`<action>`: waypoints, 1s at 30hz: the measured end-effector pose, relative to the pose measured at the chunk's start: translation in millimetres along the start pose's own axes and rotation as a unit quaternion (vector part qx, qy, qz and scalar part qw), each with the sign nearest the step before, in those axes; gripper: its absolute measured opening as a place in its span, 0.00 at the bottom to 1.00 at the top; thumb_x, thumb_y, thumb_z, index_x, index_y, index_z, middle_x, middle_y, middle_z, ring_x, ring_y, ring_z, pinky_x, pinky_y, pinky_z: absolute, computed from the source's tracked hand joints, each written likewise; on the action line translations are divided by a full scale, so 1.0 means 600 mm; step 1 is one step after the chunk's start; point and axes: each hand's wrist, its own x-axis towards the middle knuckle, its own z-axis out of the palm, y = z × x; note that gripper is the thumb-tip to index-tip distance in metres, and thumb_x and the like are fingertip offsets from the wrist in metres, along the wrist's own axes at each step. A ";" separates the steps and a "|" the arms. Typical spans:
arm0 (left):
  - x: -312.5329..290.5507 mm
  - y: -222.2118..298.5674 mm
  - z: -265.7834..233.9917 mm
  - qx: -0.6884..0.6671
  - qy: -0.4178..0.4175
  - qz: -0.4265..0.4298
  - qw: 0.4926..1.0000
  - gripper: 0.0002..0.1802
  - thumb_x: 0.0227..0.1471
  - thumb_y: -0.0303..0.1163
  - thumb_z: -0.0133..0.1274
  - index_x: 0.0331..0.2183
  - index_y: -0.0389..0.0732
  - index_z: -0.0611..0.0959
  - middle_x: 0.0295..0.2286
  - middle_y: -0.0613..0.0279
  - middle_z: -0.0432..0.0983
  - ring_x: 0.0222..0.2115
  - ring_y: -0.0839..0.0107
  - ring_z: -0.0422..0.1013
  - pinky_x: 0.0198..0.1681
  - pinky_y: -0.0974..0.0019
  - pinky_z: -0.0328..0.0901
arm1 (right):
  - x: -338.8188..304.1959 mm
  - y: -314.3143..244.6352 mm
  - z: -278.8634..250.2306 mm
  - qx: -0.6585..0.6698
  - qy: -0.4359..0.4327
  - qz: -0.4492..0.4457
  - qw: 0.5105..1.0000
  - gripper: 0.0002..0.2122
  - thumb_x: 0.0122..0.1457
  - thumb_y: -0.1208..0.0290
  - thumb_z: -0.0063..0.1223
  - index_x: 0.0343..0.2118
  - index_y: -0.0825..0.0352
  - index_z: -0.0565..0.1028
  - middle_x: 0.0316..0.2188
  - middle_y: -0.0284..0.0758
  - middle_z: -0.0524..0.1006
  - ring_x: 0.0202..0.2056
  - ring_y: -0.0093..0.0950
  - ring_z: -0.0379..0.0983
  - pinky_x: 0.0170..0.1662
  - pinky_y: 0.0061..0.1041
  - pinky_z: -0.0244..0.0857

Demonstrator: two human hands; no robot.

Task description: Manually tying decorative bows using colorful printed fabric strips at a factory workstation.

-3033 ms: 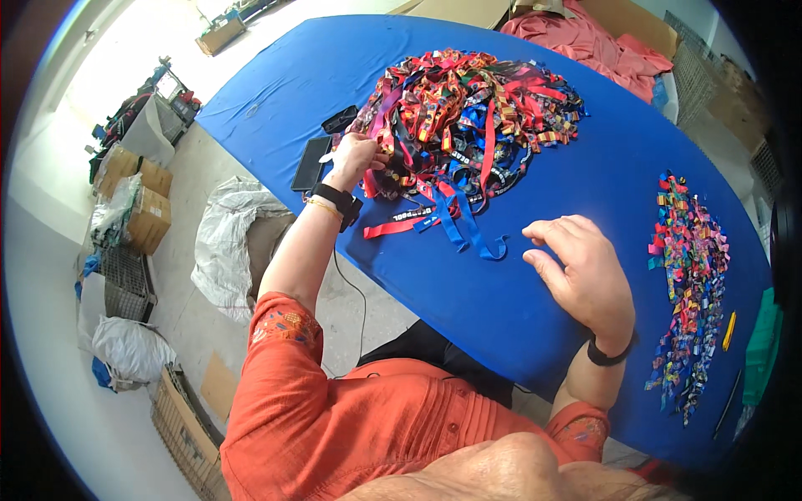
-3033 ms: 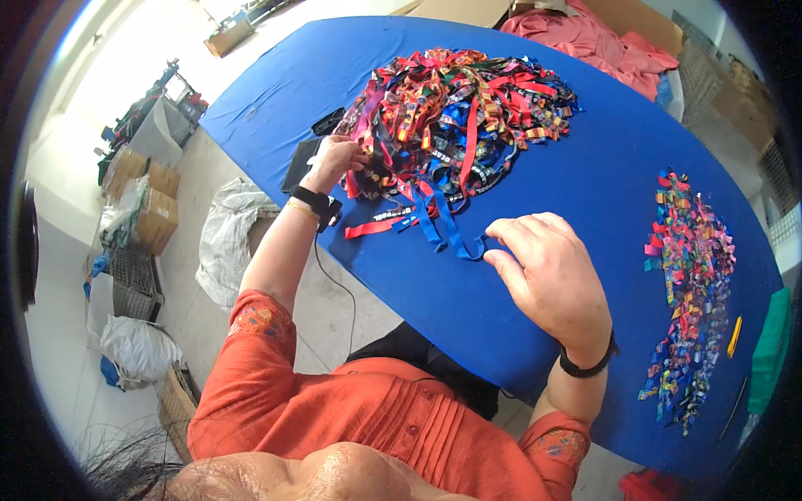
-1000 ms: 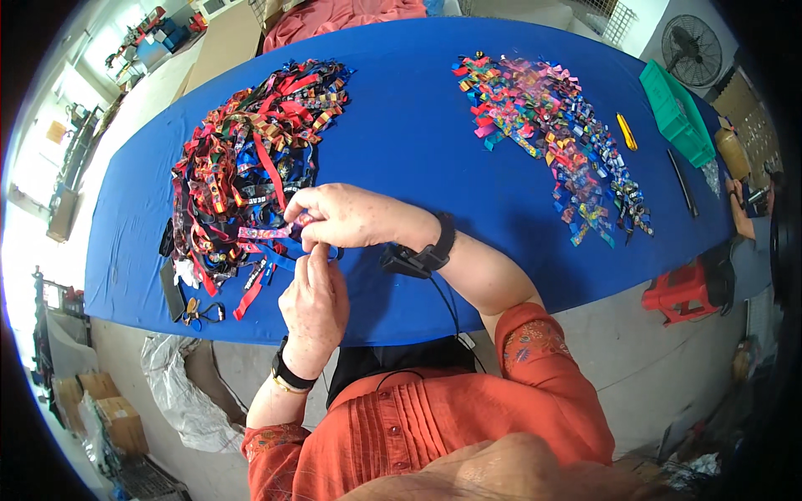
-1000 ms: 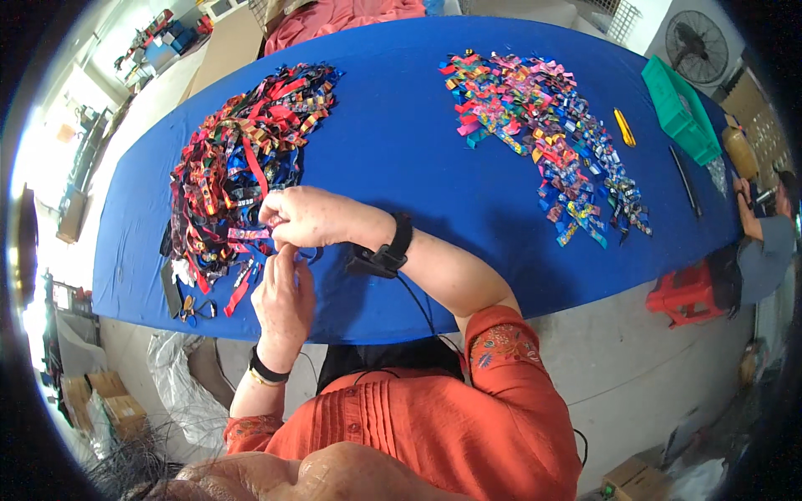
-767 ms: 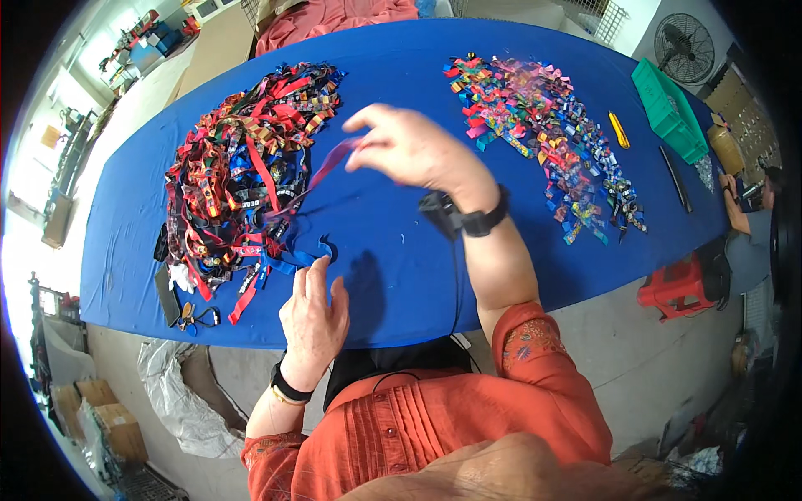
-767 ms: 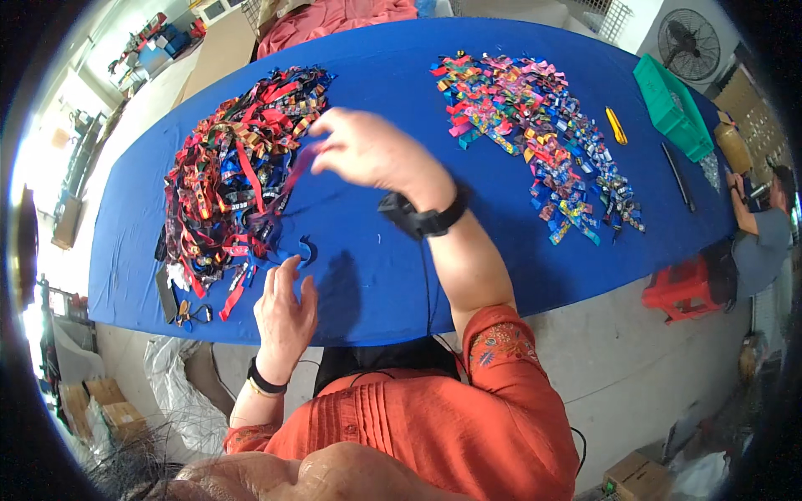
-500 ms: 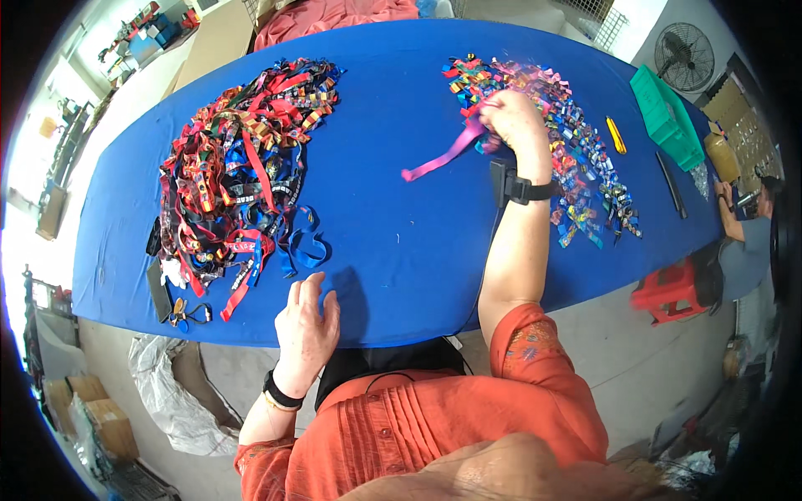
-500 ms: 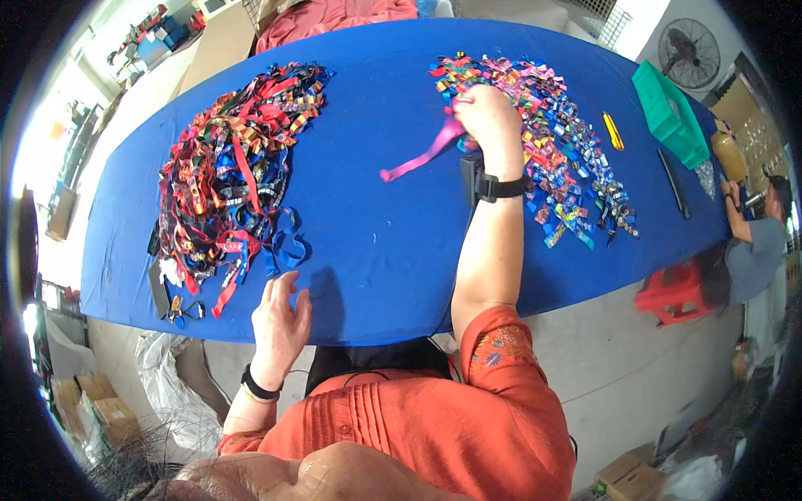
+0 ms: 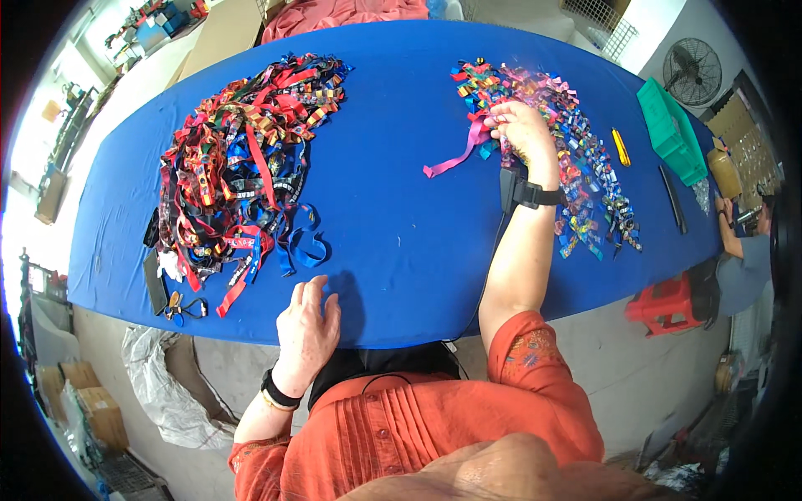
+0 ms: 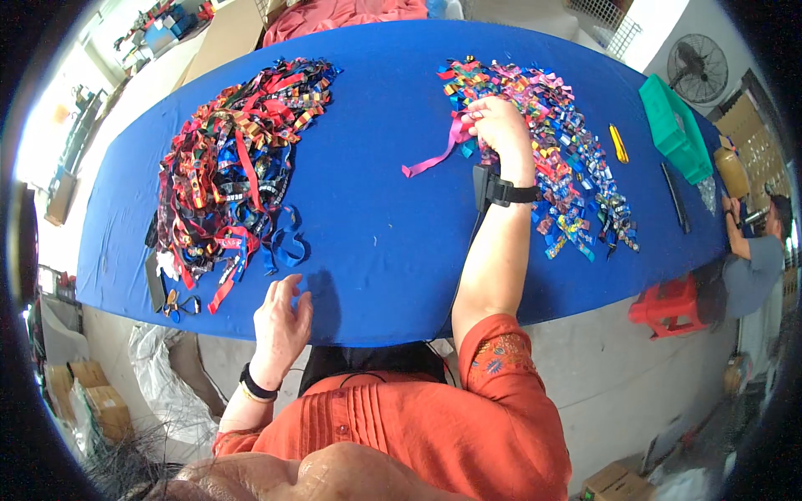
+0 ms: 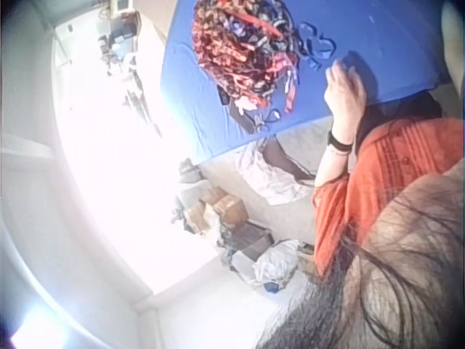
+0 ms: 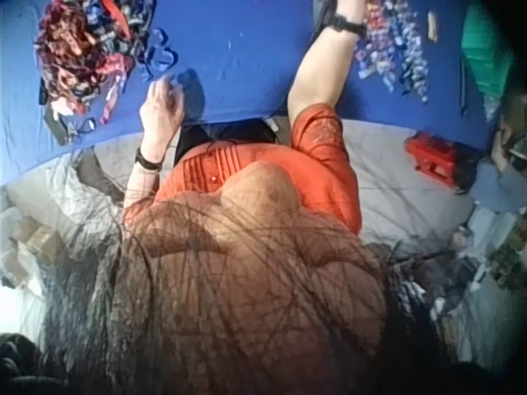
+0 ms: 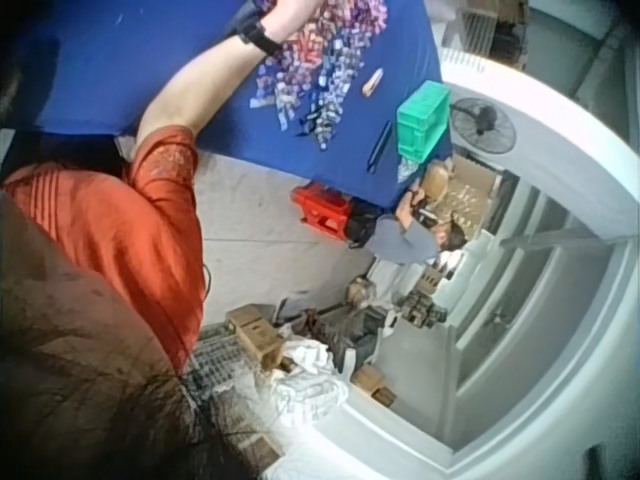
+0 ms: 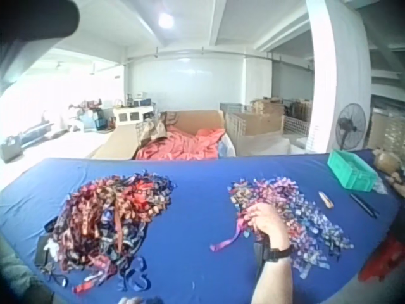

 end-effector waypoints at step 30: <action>0.051 -0.055 -0.154 -0.351 -0.199 -0.152 0.903 0.09 0.60 0.36 0.56 0.37 0.41 0.81 0.20 0.78 0.69 0.18 0.88 0.61 0.19 0.78 0.54 | -0.231 -0.213 0.222 -0.080 -0.447 -0.294 0.841 0.09 0.59 0.78 0.48 0.42 0.68 0.76 0.27 0.37 0.80 0.26 0.28 0.78 0.32 0.26 0.71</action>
